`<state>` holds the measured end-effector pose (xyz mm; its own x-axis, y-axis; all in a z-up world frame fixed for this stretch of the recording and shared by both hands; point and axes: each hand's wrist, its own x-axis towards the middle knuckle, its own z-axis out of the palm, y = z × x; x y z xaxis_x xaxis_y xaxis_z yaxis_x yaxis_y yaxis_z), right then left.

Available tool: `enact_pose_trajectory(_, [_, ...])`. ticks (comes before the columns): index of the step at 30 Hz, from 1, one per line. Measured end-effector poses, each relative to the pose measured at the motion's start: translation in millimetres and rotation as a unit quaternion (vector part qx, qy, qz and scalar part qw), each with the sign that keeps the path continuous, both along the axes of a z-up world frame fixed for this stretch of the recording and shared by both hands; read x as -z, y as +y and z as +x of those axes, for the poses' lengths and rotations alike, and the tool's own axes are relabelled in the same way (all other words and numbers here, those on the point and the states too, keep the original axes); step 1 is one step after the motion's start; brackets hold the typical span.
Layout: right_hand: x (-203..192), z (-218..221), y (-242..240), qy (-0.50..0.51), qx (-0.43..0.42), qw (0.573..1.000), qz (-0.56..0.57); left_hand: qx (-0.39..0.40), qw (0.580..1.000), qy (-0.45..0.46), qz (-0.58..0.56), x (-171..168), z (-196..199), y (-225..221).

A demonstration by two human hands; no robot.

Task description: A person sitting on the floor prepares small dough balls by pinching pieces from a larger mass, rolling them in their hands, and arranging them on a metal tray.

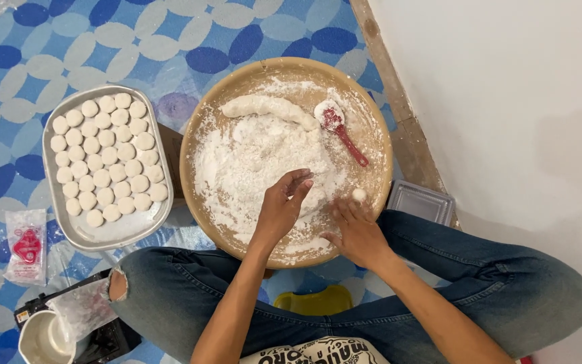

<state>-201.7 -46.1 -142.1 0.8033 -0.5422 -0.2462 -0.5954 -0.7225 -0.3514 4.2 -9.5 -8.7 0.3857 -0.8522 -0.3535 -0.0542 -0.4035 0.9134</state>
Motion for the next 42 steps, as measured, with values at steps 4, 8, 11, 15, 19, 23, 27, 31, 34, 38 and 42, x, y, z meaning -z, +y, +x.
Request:
enact_pose_trajectory(4, [8.6,1.9,-32.4,0.013,0.021,0.995,-0.092,0.007,1.0,-0.004,0.003,-6.6,-0.2,2.0])
enact_pose_trajectory(8, [26.0,2.5,-61.4,-0.023,0.045,0.996,-0.069,0.0,1.0,0.001,-0.005,-1.5,1.0,1.5])
enact_pose_trajectory(11, [31.8,1.9,-66.6,-0.026,0.079,0.991,-0.102,0.005,1.0,0.0,0.002,-2.2,0.6,3.9])
enact_pose_trajectory(15, [57.2,16.8,-47.8,-0.063,0.019,0.993,-0.094,0.004,1.0,0.002,0.004,-1.8,-0.2,5.4])
enact_pose_trajectory(19, [1.2,18.2,-23.4,-0.092,-0.002,0.996,0.006,0.003,1.0,0.003,0.005,5.2,-0.9,4.3])
enact_pose_trajectory(23, [37.4,3.8,-25.5,-0.031,0.036,0.995,-0.091,0.016,1.0,-0.007,0.009,5.8,-4.2,5.5])
enact_pose_trajectory(27, [32.1,5.6,-29.5,0.082,0.084,0.986,-0.12,0.029,0.999,-0.016,0.02,6.5,-7.9,4.8])
enact_pose_trajectory(31, [10.5,9.2,-18.2,0.105,0.093,0.99,-0.024,0.038,0.999,-0.018,0.024,9.9,-11.0,4.2])
enact_pose_trajectory(34, [-3.4,10.4,-17.7,0.075,0.097,0.991,0.05,0.05,0.998,-0.014,0.028,11.0,-13.7,2.5])
enact_pose_trajectory(38, [-14.4,15.4,-29.1,0.063,0.083,0.994,0.018,0.085,0.995,-0.033,0.038,18.2,-20.6,5.2])
enact_pose_trajectory(42, [-14.9,8.6,-21.9,0.038,0.063,0.994,0.085,0.182,0.974,-0.118,0.059,11.7,-24.9,2.0])
